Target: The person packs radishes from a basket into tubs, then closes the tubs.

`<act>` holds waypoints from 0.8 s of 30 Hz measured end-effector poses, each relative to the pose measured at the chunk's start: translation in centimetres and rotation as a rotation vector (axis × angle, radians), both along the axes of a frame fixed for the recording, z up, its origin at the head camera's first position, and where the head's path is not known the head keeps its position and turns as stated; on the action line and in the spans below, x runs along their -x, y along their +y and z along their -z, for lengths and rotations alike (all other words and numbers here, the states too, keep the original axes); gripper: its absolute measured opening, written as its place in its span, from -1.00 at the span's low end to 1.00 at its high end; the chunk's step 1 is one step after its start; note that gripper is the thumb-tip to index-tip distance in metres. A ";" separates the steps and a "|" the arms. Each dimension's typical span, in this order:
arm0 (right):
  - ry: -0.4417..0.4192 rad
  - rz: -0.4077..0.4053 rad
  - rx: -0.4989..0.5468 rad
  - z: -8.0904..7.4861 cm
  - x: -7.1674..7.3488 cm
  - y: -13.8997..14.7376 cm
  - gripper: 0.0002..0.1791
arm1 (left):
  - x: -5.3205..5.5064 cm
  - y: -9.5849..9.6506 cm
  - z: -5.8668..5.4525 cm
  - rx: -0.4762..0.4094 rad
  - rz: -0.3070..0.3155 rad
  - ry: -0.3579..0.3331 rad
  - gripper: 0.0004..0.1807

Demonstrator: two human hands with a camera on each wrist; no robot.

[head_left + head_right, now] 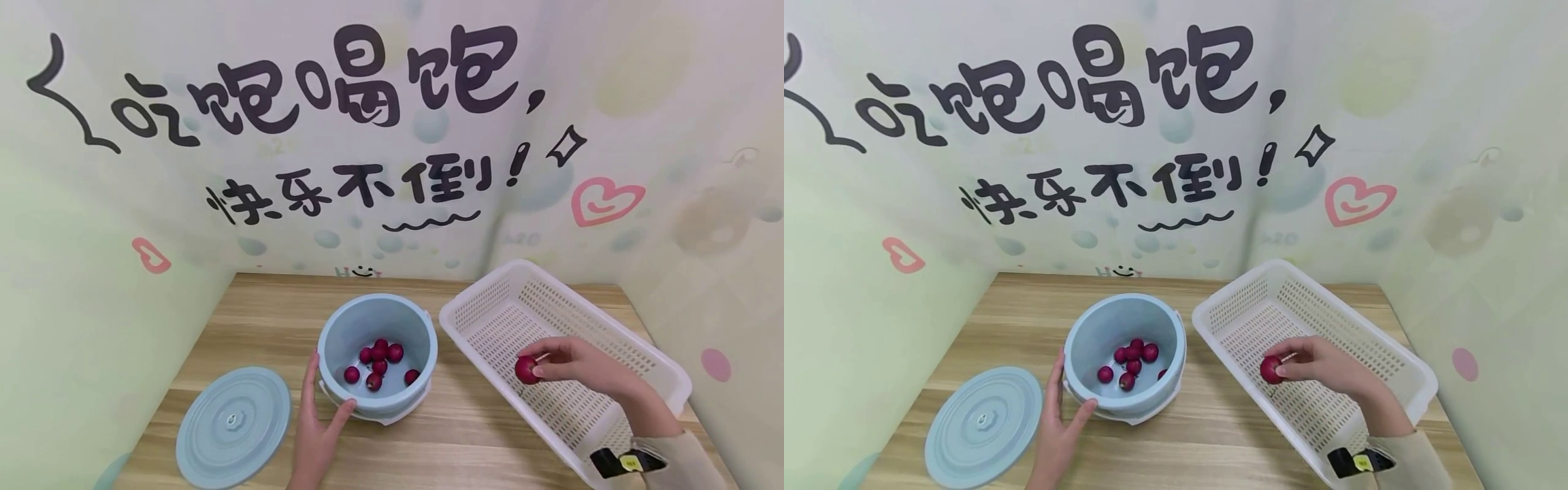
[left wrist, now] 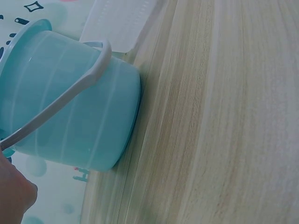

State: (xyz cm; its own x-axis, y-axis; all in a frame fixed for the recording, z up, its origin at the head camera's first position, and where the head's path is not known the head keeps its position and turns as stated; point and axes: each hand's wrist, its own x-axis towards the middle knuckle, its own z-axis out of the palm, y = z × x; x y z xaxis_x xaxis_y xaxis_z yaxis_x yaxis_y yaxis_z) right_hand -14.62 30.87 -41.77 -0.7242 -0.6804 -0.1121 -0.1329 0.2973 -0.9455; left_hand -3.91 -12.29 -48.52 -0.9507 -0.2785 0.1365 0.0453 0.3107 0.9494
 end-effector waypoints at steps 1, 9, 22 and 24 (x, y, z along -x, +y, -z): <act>0.003 0.000 0.003 -0.1 0.1 -0.2 -0.64 | 0.0 0.0 0.0 -0.002 0.000 0.000 -0.01; 0.035 0.007 0.000 -0.7 0.7 -2.2 -0.64 | 0.0 0.0 0.1 -0.014 0.006 0.004 -0.01; 0.030 0.103 0.025 -1.4 1.2 -6.5 -0.64 | 0.0 0.1 0.2 -0.007 -0.003 0.032 0.01; 0.014 0.114 0.034 -1.4 1.4 -7.4 -0.63 | 0.0 0.1 0.2 -0.006 0.000 0.026 0.01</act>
